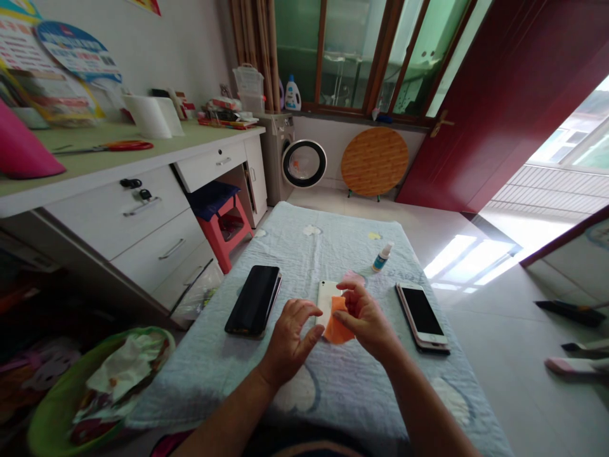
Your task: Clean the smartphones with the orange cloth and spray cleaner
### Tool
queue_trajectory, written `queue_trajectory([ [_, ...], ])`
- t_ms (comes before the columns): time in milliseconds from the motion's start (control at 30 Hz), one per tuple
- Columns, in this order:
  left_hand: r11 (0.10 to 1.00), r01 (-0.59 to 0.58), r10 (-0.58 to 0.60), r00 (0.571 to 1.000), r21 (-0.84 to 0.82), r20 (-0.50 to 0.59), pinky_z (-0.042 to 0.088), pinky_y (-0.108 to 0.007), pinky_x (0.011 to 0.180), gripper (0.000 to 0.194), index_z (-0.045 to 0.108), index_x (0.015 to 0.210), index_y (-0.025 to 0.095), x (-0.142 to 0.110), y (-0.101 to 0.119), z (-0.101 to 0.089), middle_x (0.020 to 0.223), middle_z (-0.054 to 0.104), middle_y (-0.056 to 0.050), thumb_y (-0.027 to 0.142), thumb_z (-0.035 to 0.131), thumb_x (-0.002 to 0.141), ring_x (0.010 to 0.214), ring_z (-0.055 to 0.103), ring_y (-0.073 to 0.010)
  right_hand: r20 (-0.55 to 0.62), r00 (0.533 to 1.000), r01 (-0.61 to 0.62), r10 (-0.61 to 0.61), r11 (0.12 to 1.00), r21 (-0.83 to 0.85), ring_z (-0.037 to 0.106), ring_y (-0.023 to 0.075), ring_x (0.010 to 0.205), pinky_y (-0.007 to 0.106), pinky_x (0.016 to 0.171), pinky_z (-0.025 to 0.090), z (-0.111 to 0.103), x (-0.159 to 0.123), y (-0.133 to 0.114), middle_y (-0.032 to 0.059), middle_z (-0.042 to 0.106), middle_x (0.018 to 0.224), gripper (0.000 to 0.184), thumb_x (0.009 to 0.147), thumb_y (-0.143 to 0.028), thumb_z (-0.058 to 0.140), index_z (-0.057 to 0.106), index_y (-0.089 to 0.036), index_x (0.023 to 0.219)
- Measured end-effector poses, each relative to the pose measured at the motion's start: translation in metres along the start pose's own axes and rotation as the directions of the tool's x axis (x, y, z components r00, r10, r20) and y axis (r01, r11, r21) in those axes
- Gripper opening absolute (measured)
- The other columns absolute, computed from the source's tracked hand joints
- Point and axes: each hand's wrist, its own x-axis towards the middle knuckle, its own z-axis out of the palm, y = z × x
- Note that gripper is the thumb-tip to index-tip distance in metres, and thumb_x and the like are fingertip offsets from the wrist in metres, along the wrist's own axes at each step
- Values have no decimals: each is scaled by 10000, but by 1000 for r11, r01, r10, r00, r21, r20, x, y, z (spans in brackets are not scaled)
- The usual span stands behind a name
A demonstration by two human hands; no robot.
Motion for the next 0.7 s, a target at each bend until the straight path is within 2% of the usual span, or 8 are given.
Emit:
queue_trajectory([
  [100,982,82,-76,996,-167,45,474,-340,822,273,626,1020,204,0,-2,-2,978,627,-57,431,528,903,903,560,-206,-15,1000,8,-8,1000,-14,439,103,614,221,554,369,14,-1,0,-80,400,673,381,718,-216,668,495,-233,1057],
  [200,920,216,-191,976,-326,109,472,-272,690,287,648,1007,186,1,-3,-2,865,645,-34,434,589,876,750,565,-164,35,999,-37,33,993,109,509,114,653,234,573,413,24,-2,-3,-53,503,731,367,729,-251,670,481,-234,1044],
  [267,855,289,-246,957,-430,155,482,-262,686,280,654,1032,175,1,-2,-3,855,668,-35,405,594,884,735,591,-158,60,997,-69,58,979,194,557,127,703,255,616,454,26,-4,-7,-25,558,790,331,753,-271,649,484,-229,1036],
  [367,761,329,-269,944,-559,190,515,-304,786,290,655,1078,166,2,-1,-3,945,700,-63,371,613,878,832,649,-192,27,997,-72,67,971,228,583,135,747,273,673,486,26,-8,-11,-6,577,829,290,745,-266,652,501,-221,989],
  [567,670,351,-282,935,-654,212,521,-364,872,303,666,1092,157,2,-3,1,1018,710,-93,341,650,852,927,667,-230,-23,997,-63,68,985,158,567,126,704,247,620,472,28,-9,-4,-19,568,807,273,711,-213,666,513,-221,937],
  [700,690,357,-304,932,-630,195,521,-314,800,257,672,1035,163,1,-4,0,934,709,-64,337,653,846,837,658,-196,-96,993,-52,65,989,135,489,107,619,220,552,400,27,-10,-2,-52,493,700,263,707,-204,627,514,-222,944],
])
